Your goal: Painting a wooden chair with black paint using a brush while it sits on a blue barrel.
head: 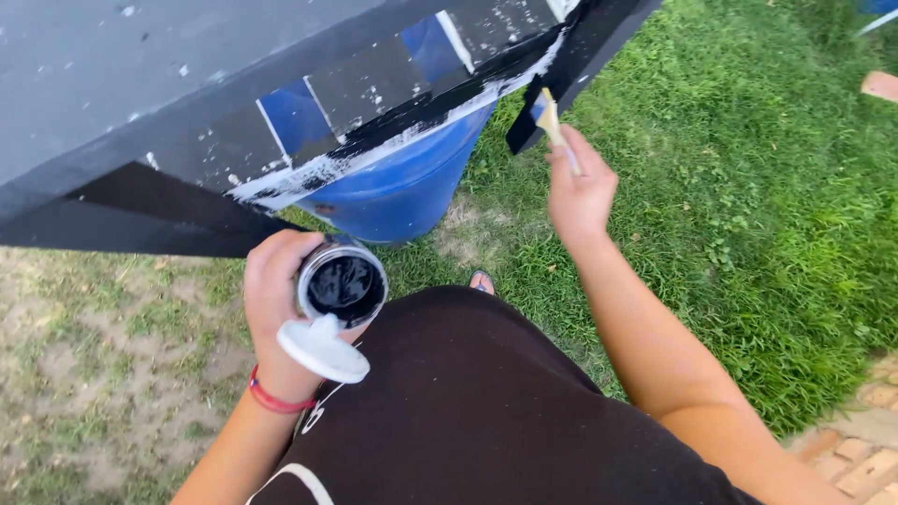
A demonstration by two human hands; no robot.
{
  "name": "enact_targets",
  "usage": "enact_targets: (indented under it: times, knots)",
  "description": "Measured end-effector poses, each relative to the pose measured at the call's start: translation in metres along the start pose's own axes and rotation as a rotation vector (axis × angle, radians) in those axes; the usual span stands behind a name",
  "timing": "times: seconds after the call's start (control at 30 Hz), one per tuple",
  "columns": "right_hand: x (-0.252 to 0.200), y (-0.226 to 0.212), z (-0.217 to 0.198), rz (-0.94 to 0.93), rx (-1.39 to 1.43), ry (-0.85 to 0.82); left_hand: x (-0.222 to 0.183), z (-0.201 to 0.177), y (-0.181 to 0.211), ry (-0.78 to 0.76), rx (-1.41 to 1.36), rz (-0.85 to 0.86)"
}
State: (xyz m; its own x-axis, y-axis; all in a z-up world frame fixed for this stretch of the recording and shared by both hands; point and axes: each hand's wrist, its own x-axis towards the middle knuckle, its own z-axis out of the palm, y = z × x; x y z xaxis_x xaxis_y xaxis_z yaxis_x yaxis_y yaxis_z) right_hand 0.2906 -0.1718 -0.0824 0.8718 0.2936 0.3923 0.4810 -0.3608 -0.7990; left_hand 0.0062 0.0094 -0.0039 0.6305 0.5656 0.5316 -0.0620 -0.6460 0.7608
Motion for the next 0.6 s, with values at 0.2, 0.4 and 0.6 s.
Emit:
enact_targets:
  times: [0.2, 0.4, 0.6]
  knots:
    - [-0.008, -0.013, 0.034, 0.105, 0.058, -0.143, -0.003, -0.003, 0.003, 0.022, 0.022, -0.033]
    - [-0.016, 0.017, 0.057, -0.115, -0.017, -0.364, -0.004, -0.003, 0.005, 0.032, 0.079, -0.06]
    - [-0.029, 0.014, 0.044, -0.139, -0.057, -0.388, -0.003, -0.005, 0.006, 0.055, 0.09, -0.056]
